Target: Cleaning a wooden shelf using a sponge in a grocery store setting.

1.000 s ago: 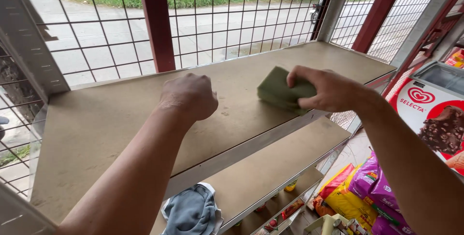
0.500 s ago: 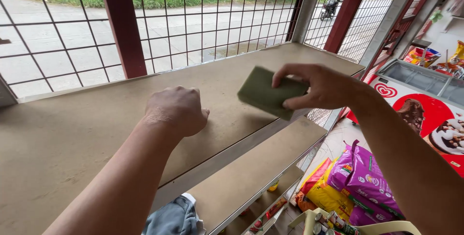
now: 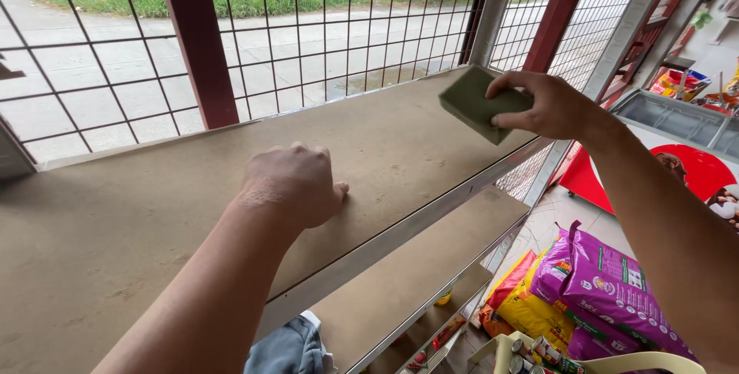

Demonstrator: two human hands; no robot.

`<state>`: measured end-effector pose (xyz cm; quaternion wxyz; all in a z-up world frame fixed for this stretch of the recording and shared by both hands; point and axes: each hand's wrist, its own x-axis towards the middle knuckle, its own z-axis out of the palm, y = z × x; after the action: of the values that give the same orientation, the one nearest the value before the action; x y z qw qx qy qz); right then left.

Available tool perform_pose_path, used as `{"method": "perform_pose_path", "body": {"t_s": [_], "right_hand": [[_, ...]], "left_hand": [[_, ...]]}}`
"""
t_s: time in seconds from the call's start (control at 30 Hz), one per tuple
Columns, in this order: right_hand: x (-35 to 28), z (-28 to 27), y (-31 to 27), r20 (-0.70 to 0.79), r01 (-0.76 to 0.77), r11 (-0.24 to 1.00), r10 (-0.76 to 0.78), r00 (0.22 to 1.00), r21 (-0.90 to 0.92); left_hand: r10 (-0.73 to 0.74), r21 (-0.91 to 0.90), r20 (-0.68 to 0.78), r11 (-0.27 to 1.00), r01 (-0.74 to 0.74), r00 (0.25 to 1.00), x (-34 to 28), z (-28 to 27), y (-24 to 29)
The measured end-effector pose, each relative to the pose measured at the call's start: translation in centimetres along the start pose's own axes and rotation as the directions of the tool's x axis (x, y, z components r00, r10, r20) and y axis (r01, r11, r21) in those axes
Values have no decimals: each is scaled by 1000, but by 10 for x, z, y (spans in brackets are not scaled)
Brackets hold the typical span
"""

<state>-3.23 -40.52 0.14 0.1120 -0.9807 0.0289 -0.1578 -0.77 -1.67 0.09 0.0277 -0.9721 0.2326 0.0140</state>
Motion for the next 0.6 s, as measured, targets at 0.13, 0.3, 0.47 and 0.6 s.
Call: {"method": "perform_pose_path", "body": {"t_s": [0.13, 0.3, 0.47, 0.6], "right_hand": [[-15, 6, -43, 9, 117, 862, -139, 990, 494], [-8, 20, -75, 66, 345, 850, -402, 913, 397], [32, 31, -13, 33, 291, 939, -302, 953, 183], [50, 28, 31, -17, 111, 994, -111, 994, 1]], "left_hand": [[28, 22, 13, 999, -28, 1000, 1, 4, 2], [54, 44, -1, 998, -54, 999, 1, 4, 2], [81, 7, -43, 997, -80, 996, 7, 5, 1], [27, -21, 10, 999, -27, 1000, 2, -3, 7]]}}
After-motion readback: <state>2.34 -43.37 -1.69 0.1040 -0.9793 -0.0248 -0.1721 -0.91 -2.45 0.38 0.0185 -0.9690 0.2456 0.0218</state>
